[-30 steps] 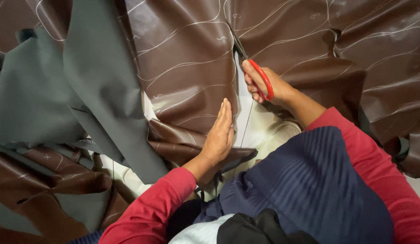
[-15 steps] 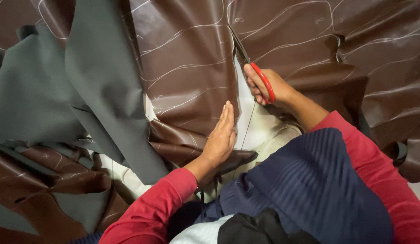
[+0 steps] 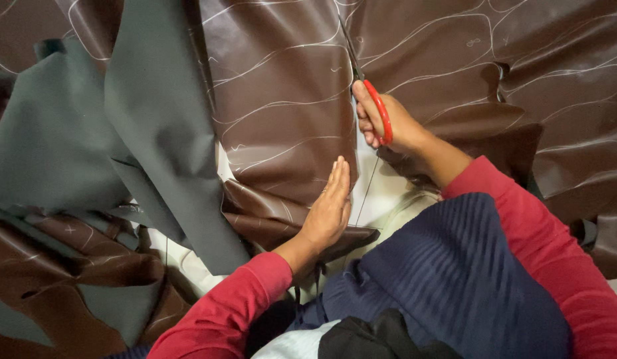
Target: The person uses red-handled scissors to cut a large sheet of brown leather laid on a tiled floor, following white chalk outlines. They hold the material with one hand while cutting with the other, periodically repositioning the sheet to continue along the marked lines.
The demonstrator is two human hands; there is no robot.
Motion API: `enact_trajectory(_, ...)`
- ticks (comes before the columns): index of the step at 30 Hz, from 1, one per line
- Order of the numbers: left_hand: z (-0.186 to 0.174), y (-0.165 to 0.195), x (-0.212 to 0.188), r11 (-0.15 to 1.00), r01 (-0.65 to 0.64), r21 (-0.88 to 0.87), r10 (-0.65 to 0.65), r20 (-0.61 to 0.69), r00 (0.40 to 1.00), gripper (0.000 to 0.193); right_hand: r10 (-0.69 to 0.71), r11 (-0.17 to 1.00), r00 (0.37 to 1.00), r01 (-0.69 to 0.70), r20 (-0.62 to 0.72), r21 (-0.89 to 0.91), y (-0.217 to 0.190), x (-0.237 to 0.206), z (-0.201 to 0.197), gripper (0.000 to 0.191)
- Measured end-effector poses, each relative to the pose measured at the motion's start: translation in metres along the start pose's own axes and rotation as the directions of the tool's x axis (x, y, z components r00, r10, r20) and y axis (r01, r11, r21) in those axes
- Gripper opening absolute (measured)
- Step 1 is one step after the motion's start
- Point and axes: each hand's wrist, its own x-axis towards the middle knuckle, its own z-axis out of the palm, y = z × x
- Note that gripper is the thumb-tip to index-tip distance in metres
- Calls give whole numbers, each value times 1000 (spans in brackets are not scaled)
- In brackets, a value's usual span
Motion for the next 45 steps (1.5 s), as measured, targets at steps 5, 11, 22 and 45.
enact_trajectory(5,-2,1,-2,1000,9,6,-9,13,1000,74,10,999,996,-7,-91,38,1,-10,15,58)
enact_trajectory(11,-3,1,-4,1000,16,2,-16,25,1000,75,18,997,998,-14,-57,75,-3,3,13,61)
enact_trajectory(22,-2,-3,-4,999,-21,36,20,20,1000,79,75,982,997,-76,11,175,-14,36,-3,64)
enact_trajectory(45,-1,-6,-3,999,-19,33,18,39,999,78,-65,974,998,64,1,-218,-32,20,-38,61)
